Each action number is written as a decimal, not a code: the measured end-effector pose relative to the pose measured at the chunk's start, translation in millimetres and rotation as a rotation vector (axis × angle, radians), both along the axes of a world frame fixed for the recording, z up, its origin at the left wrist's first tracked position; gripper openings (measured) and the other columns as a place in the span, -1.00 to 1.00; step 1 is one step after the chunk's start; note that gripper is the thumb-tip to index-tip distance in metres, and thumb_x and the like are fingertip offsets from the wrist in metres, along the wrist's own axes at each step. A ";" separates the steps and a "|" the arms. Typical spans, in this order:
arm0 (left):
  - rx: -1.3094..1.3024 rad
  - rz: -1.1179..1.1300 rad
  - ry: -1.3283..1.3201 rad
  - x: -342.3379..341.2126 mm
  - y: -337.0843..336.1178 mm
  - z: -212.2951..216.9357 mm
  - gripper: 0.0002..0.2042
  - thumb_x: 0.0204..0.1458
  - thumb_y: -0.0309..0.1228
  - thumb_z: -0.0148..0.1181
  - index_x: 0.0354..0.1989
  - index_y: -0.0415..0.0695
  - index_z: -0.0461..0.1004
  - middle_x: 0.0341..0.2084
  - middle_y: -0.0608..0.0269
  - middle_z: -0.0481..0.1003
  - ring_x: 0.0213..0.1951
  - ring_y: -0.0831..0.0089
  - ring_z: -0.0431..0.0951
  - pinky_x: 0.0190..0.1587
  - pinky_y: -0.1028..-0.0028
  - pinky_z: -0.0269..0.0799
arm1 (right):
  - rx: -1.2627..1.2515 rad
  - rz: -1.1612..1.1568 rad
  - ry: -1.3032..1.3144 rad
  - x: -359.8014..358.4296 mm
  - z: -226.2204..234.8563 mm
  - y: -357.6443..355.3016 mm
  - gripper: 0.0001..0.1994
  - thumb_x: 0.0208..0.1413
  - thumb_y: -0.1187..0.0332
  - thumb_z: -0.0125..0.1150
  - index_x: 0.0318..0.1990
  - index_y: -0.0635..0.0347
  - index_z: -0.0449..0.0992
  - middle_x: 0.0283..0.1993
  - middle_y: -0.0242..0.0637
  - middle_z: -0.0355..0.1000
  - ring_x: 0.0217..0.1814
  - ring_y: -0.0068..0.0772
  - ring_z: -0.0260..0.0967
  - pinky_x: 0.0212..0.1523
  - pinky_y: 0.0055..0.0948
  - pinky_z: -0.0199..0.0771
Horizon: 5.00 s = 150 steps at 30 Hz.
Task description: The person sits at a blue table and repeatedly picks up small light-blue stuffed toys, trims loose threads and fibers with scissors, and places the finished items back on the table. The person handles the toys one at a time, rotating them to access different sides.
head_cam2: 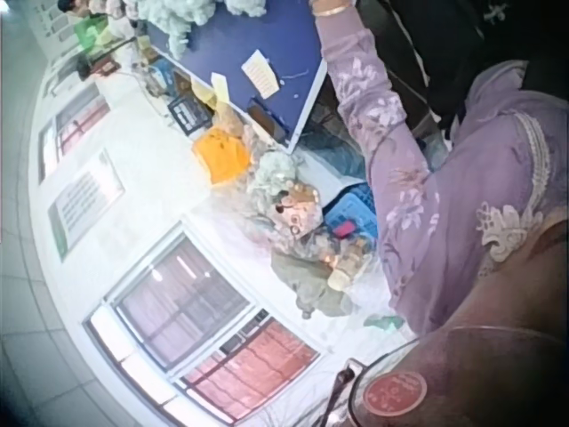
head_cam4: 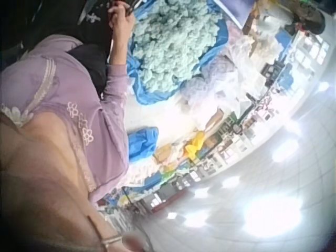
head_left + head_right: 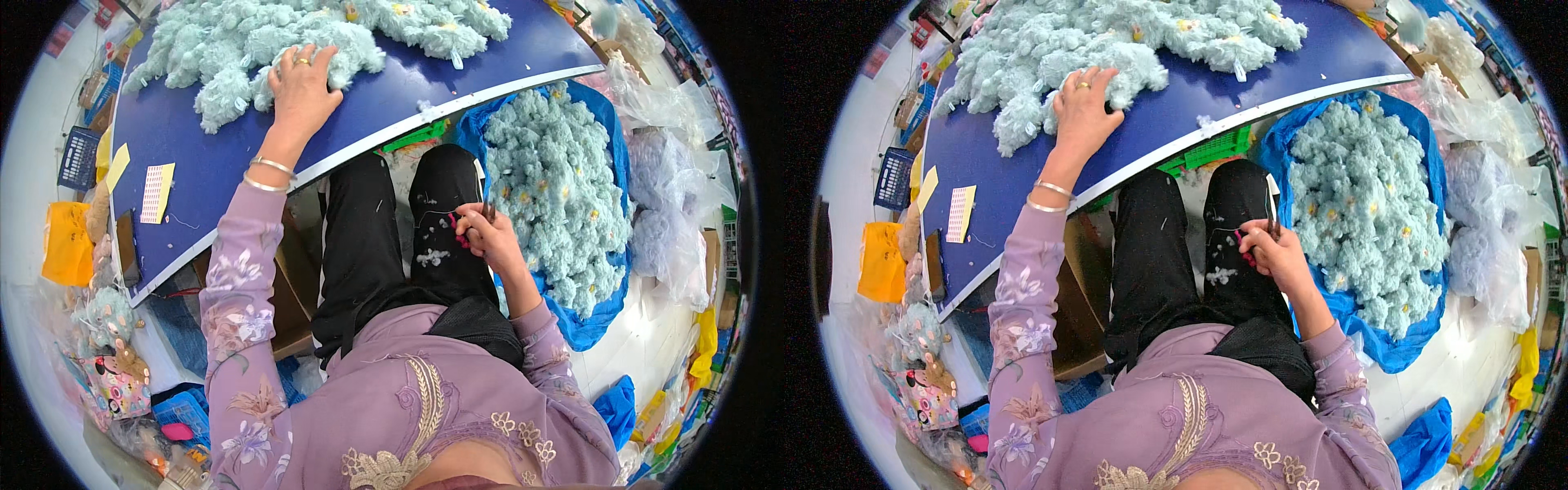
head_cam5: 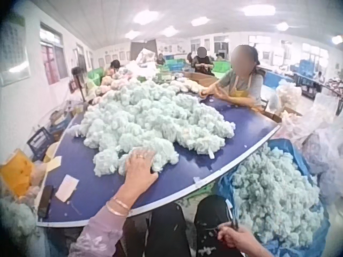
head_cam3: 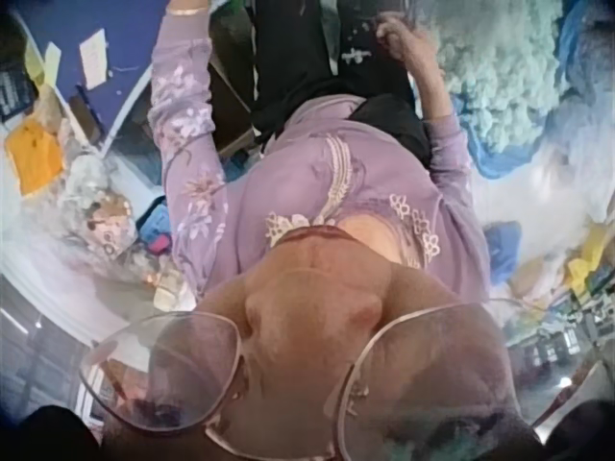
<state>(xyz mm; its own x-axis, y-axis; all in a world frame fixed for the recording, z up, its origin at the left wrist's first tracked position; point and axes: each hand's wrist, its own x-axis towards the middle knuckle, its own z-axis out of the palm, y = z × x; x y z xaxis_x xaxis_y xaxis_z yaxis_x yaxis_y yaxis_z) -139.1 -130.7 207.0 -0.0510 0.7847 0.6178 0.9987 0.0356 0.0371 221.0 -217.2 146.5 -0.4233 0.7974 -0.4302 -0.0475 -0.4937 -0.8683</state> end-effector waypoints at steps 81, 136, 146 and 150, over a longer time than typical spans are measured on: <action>-0.196 -0.599 -1.645 55.2 -69.4 28.6 -0.50 -0.04 -0.44 0.24 0.09 -0.35 0.29 -0.12 0.16 0.49 -0.11 0.45 0.51 -0.02 0.44 0.43 | 0.561 0.170 -0.170 -13.7 53.9 50.6 -0.70 0.15 0.22 0.18 -0.20 0.35 0.49 -0.34 -0.40 0.47 -0.35 -0.67 0.31 -0.30 -0.58 0.34; -0.318 -0.582 -1.827 145.7 -92.8 -9.2 -0.63 0.04 -0.50 0.24 0.03 -0.27 0.33 -0.24 0.27 0.48 -0.28 0.63 0.48 -0.19 0.58 0.43 | 0.732 0.193 -0.262 13.9 90.5 19.8 -0.79 0.11 0.31 0.23 -0.27 0.30 0.46 -0.51 -0.47 0.25 -0.47 -0.70 0.10 -0.46 -0.61 0.14; -0.296 -0.577 -1.792 156.1 -90.4 -8.7 -0.63 0.03 -0.48 0.25 0.01 -0.25 0.33 -0.26 0.29 0.49 -0.28 0.66 0.47 -0.20 0.60 0.44 | 0.741 0.088 -0.385 -11.0 91.1 15.0 -0.84 -0.01 0.42 0.28 -0.30 0.32 0.51 -0.49 -0.38 0.39 -0.47 -0.64 0.26 -0.46 -0.56 0.30; -0.305 -0.582 -1.810 155.8 -90.1 -11.9 -0.63 0.03 -0.47 0.25 0.00 -0.24 0.33 -0.25 0.28 0.49 -0.28 0.65 0.48 -0.19 0.59 0.44 | 0.698 0.089 -0.419 -11.4 92.0 13.9 -0.82 0.00 0.41 0.26 -0.28 0.34 0.52 -0.45 -0.30 0.46 -0.43 -0.60 0.34 -0.40 -0.53 0.37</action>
